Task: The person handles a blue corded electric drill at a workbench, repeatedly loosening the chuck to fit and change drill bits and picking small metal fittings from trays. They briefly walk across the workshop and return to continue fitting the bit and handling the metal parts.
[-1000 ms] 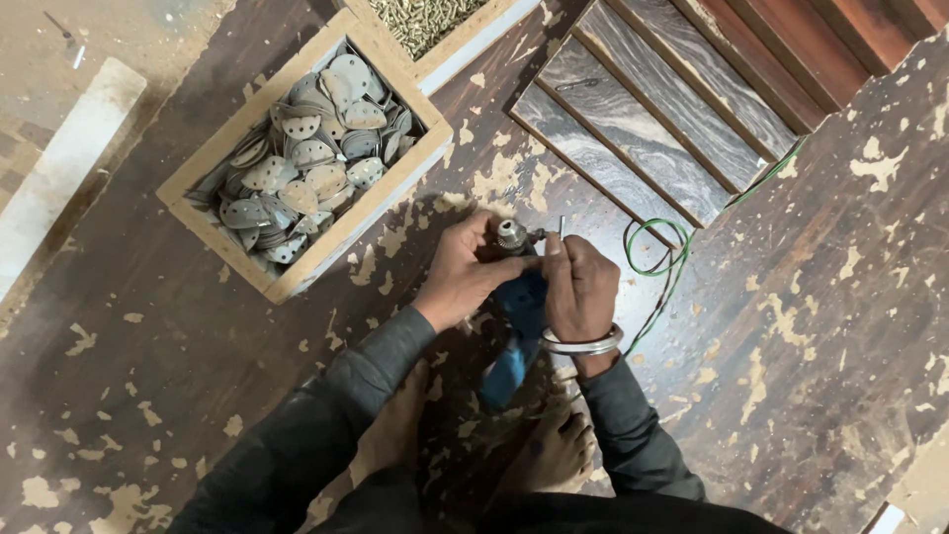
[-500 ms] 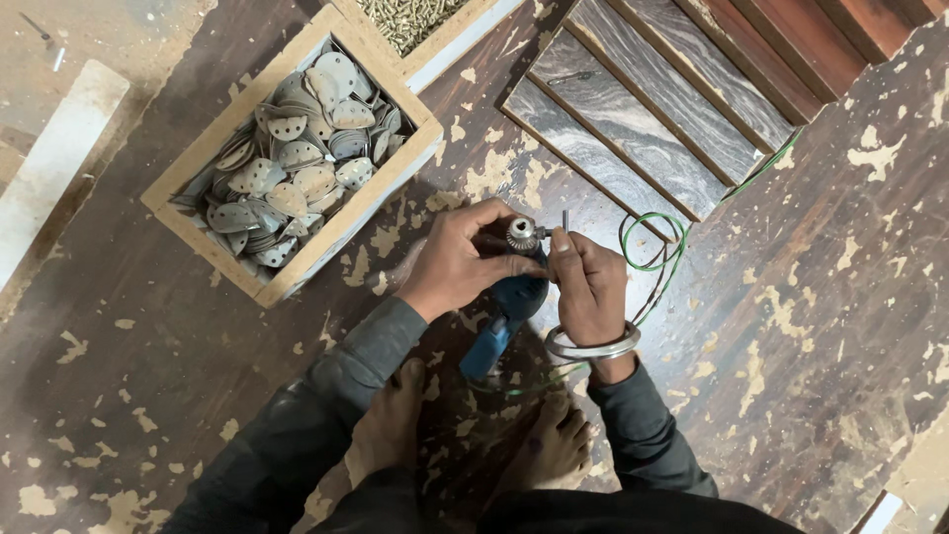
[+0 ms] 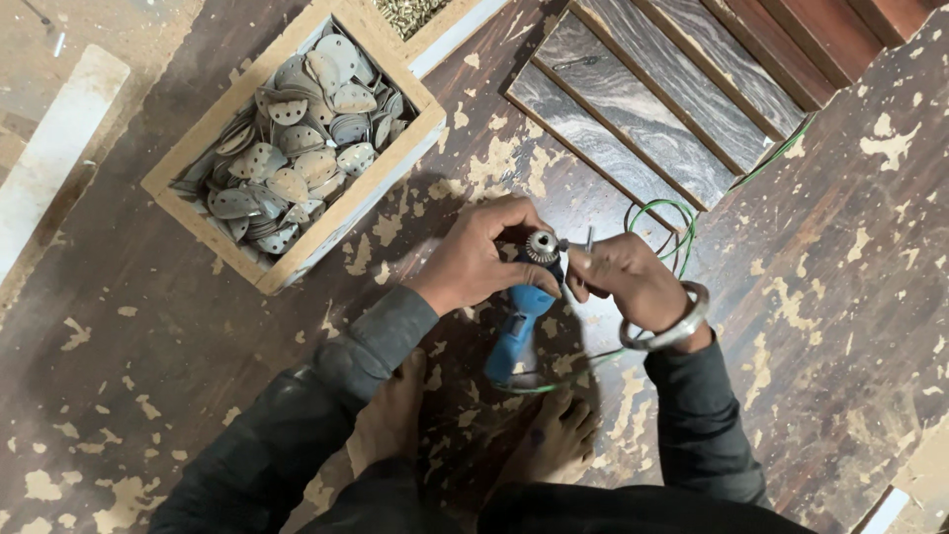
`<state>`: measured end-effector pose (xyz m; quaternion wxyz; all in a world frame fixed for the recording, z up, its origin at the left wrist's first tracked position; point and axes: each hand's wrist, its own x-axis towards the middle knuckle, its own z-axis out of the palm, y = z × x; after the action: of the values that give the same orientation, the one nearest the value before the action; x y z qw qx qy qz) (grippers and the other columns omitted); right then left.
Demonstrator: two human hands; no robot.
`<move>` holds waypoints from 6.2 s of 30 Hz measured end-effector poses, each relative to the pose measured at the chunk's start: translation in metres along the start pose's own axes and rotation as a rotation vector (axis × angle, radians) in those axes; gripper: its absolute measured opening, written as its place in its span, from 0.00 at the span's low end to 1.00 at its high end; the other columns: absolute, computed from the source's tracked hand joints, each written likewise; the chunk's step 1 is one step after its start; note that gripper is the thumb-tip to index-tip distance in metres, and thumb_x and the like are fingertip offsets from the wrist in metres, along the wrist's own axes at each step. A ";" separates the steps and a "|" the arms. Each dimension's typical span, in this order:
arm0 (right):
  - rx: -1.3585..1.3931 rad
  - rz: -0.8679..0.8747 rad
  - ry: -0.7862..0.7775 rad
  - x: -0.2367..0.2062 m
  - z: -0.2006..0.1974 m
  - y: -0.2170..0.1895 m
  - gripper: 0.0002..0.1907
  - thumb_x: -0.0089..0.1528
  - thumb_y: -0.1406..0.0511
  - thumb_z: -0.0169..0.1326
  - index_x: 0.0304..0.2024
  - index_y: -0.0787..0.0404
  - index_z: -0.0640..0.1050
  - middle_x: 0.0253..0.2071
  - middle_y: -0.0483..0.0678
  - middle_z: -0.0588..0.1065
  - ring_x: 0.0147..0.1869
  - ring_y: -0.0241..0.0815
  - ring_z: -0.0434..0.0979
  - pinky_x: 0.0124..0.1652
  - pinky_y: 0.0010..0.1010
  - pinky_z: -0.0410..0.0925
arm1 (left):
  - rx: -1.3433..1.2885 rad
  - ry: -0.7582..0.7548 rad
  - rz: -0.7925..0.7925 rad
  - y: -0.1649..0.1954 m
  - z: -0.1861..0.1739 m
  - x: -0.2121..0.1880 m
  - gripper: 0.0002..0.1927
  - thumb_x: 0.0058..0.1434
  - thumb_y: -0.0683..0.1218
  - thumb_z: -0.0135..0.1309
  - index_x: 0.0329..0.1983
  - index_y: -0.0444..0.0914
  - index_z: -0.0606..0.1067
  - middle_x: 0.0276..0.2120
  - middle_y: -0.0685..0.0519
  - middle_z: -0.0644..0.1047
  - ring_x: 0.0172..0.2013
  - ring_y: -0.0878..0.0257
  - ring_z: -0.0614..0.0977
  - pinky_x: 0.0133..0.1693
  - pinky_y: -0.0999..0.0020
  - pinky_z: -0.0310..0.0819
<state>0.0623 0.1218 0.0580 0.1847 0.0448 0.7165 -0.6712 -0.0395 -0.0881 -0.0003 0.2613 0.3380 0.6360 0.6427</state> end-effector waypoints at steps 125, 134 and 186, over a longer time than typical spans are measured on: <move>-0.677 -0.275 1.088 0.007 0.073 -0.017 0.26 0.75 0.65 0.48 0.21 0.68 0.67 0.15 0.53 0.60 0.16 0.45 0.52 0.23 0.40 0.47 | 0.448 0.130 -0.042 0.083 0.041 -0.036 0.40 0.56 0.46 0.56 0.61 0.12 0.57 0.37 0.31 0.77 0.37 0.38 0.82 0.47 0.43 0.75; -0.232 -0.155 1.085 0.008 0.076 0.006 0.31 0.75 0.61 0.48 0.16 0.62 0.64 0.13 0.38 0.55 0.19 0.29 0.47 0.21 0.34 0.42 | 0.669 -0.257 -0.576 0.108 0.037 -0.016 0.38 0.54 0.51 0.57 0.60 0.24 0.57 0.38 0.30 0.75 0.30 0.45 0.83 0.30 0.52 0.80; -1.081 -1.016 0.356 -0.012 0.021 -0.047 0.15 0.64 0.71 0.47 0.20 0.63 0.66 0.21 0.49 0.60 0.23 0.50 0.61 0.27 0.44 0.59 | -0.181 -0.360 -0.343 0.102 0.021 -0.057 0.39 0.55 0.51 0.55 0.69 0.32 0.60 0.30 0.53 0.69 0.29 0.62 0.71 0.31 0.63 0.66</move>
<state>0.0627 0.0986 0.1059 -0.2688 -0.2794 0.8970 -0.2124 0.0223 -0.1243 0.0943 0.5045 0.3093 0.5673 0.5727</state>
